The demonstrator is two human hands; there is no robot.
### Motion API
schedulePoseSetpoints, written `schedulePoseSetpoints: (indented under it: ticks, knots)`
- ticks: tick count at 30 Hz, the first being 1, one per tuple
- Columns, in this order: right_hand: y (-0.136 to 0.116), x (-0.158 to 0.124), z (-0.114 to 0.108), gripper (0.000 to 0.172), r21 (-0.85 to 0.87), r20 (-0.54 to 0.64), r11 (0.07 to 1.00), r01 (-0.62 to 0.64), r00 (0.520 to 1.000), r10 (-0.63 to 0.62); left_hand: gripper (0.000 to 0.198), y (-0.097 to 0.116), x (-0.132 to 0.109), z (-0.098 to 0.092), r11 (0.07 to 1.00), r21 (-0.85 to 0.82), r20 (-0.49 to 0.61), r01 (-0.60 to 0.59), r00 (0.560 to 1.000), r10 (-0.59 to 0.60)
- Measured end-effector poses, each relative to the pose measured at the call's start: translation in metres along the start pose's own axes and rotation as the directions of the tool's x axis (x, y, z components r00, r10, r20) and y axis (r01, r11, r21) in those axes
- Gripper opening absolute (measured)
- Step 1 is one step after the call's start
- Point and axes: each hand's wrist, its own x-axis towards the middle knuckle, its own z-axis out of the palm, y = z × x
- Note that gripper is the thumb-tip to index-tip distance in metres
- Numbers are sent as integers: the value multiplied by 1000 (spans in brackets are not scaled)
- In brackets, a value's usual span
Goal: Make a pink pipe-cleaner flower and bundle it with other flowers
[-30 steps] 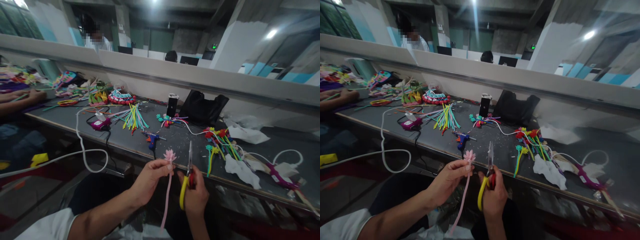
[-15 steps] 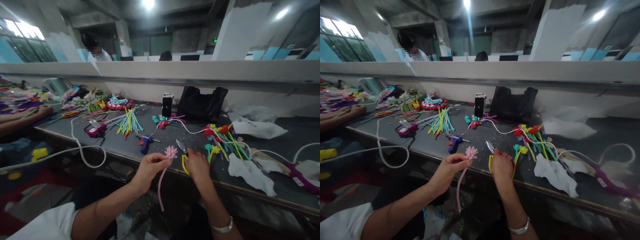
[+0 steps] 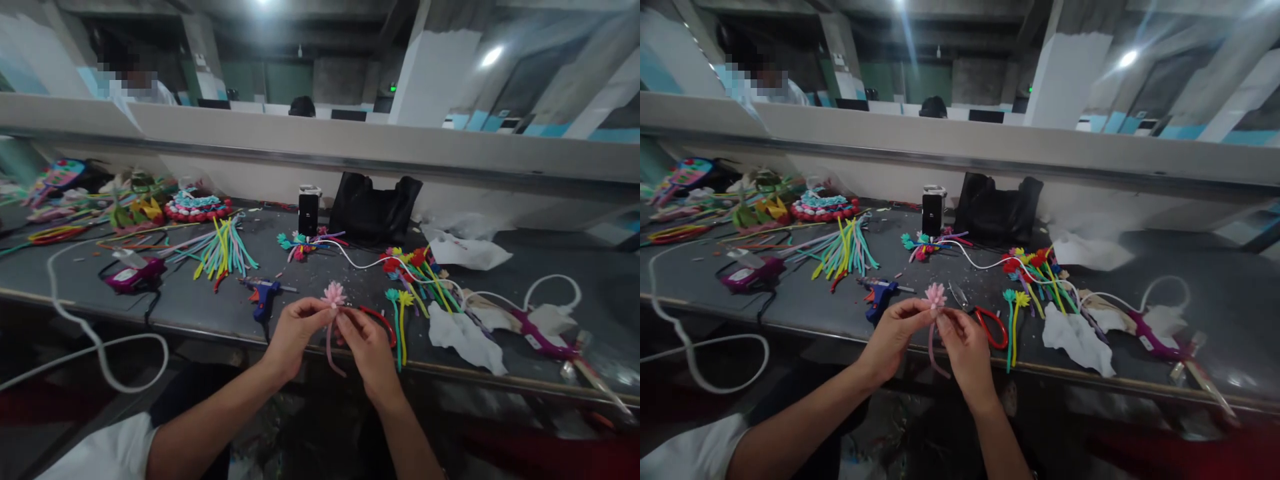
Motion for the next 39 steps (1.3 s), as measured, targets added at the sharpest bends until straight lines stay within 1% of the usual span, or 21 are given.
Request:
schedulePoseSetpoints:
  ticks: [3, 6, 9, 12, 14, 16, 18, 22, 24, 28, 31, 33, 34, 37, 39]
  knots:
    - [5, 5, 11, 32, 35, -13, 999, 10, 1000, -10, 10, -3, 10, -6, 1000, 8, 17, 3, 1000, -3]
    - [18, 12, 18, 34, 67, -22, 996, -63, 998, 65, 12, -5, 19, -15, 999, 42, 38, -12, 999, 10]
    - [36, 20, 19, 33, 197, -66, 973, -123, 988, 138, 18, -8, 27, -25, 995, 98, 34, -4, 999, 1]
    - [48, 28, 15, 31, 342, -129, 933, -113, 978, 166, 23, -15, 35, -37, 983, 180, 9, 21, 1000, -23]
    - [51, 32, 14, 29, 402, -149, 910, -103, 973, 176, 24, -20, 40, -43, 977, 212, -19, 14, 1000, -11]
    - [51, 34, 15, 26, 450, -151, 887, -101, 971, 188, 25, -24, 45, -46, 979, 205, -35, 15, 999, -8]
    - [51, 35, 20, 25, 481, -146, 870, -103, 970, 196, 26, -26, 47, -46, 986, 165, -18, 35, 999, -32]
    - [52, 32, 32, 23, 476, -101, 871, -124, 976, 194, 29, -25, 49, -43, 995, 52, 18, 81, 996, -82]
    - [54, 30, 37, 25, 458, -99, 880, -127, 976, 192, 30, -25, 49, -42, 996, 20, 39, 87, 995, -88]
    - [58, 25, 46, 24, 403, -104, 908, -116, 980, 172, 28, -25, 46, -42, 996, -18, 99, 83, 992, -81]
    - [60, 23, 52, 24, 375, -117, 922, -95, 982, 149, 26, -26, 43, -45, 996, -7, 124, 86, 989, -85]
    - [59, 23, 53, 24, 388, -163, 919, -69, 976, 142, 23, -27, 42, -47, 997, 29, 110, 66, 992, -69]
    - [58, 23, 53, 23, 404, -188, 913, -49, 973, 136, 23, -27, 42, -48, 998, 43, 83, 52, 995, -55]
    - [53, 26, 49, 20, 447, -256, 894, 25, 961, 101, 31, -29, 41, -52, 999, 38, -16, 31, 999, -31]
    - [49, 28, 44, 19, 433, -315, 898, 81, 947, 66, 37, -29, 40, -53, 999, 17, -24, 47, 999, -46]
